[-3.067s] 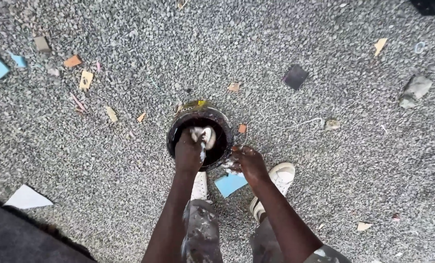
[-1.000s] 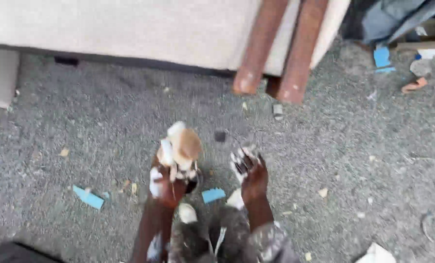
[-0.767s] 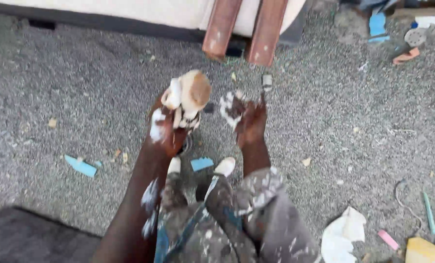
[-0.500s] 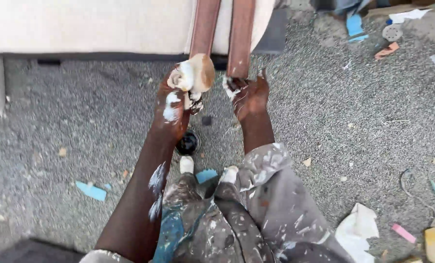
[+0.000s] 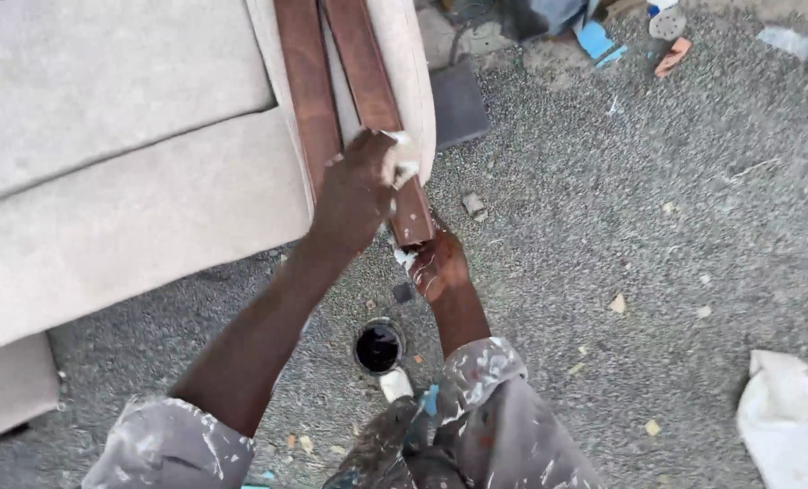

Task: Applying wood stain to furniture components using a cloth in a workshop environment.

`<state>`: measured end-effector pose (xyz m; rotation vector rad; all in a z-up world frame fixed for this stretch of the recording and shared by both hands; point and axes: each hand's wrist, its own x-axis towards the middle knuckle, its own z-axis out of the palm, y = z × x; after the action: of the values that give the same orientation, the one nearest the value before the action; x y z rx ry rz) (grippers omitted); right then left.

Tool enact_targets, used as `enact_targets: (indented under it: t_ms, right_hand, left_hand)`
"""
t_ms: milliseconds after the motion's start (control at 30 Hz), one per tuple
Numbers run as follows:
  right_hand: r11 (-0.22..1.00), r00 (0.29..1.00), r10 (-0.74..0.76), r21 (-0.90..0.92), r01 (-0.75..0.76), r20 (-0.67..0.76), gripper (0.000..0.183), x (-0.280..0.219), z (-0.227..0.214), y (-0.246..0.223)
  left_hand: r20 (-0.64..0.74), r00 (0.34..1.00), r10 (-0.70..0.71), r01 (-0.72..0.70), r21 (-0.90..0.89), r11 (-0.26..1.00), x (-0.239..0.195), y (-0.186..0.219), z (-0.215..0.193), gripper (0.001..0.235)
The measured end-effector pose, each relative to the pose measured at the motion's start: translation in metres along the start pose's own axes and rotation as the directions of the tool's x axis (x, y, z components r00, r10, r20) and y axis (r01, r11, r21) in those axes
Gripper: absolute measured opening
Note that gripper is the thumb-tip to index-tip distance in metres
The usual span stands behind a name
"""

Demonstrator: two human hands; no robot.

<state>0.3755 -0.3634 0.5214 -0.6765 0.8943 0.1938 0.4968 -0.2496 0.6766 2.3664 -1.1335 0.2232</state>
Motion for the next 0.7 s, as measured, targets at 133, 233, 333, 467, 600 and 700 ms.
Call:
enact_targets:
  t_ms: [133, 233, 333, 467, 600, 700]
  right_hand:
    - [0.948, 0.987, 0.053, 0.302, -0.097, 0.151, 0.051, 0.054, -0.004, 0.018]
    - [0.899, 0.992, 0.098, 0.420, -0.120, 0.075, 0.041, 0.002, 0.034, -0.021]
    - [0.856, 0.979, 0.143, 0.478, -0.194, 0.142, 0.045, -0.006, 0.038, -0.041]
    - [0.937, 0.975, 0.092, 0.315, -0.154, 0.204, 0.046, 0.008, 0.057, -0.029]
    - [0.888, 0.970, 0.123, 0.412, -0.202, 0.210, 0.039, -0.006, 0.037, -0.036]
    - [0.831, 0.955, 0.152, 0.490, -0.264, 0.256, 0.040, -0.009, 0.032, -0.036]
  left_hand:
    - [0.074, 0.997, -0.026, 0.025, 0.023, 0.999, 0.010, -0.016, -0.001, 0.054]
    - [0.118, 0.992, -0.044, 0.039, 0.043, 0.998, 0.046, -0.011, -0.030, 0.058]
    - [0.124, 0.992, 0.004, -0.022, 0.143, 0.989, 0.011, 0.011, -0.013, 0.054]
    - [0.178, 0.945, 0.276, -0.323, 0.350, 0.879, -0.103, 0.009, 0.031, 0.036]
    - [0.301, 0.914, -0.273, 0.061, 0.562, 0.825, 0.000, -0.035, 0.003, 0.057]
    - [-0.073, 0.996, -0.051, 0.073, 0.332, 0.940, 0.049, -0.012, -0.027, 0.024]
